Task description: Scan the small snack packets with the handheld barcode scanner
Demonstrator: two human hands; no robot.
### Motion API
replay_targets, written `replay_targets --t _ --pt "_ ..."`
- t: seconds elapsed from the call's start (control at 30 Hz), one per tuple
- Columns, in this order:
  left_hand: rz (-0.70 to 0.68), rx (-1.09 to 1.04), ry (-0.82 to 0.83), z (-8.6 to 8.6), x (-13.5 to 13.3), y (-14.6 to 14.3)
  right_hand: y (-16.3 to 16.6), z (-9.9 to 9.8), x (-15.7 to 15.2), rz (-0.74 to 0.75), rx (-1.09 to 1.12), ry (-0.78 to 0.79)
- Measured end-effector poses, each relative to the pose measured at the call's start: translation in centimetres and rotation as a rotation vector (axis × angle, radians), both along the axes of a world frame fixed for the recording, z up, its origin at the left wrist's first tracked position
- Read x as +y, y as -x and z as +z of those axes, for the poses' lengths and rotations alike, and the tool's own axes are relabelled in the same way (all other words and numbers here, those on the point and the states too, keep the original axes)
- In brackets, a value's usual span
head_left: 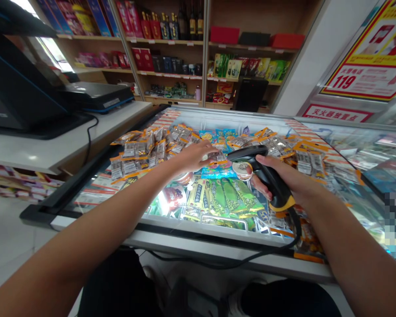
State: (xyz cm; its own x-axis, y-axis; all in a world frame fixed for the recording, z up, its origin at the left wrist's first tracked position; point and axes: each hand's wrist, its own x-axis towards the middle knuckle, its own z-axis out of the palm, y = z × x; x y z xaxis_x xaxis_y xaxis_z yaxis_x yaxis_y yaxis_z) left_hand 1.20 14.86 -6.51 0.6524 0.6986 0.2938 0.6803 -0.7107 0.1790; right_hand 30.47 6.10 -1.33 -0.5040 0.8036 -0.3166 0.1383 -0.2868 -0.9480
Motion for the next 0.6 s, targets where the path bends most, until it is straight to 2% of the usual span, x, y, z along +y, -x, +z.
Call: replay_targets --t 0.43,0.6 --pt "0.035 0.053 -0.026 -0.2 -0.2 -0.2 0.1 0.0 -0.1 -0.028 0.023 -0.01" --pt "0.073 0.214 -0.126 0.9 -1.0 -0.5 0.2 0.7 0.0 -0.241 0.046 0.031"
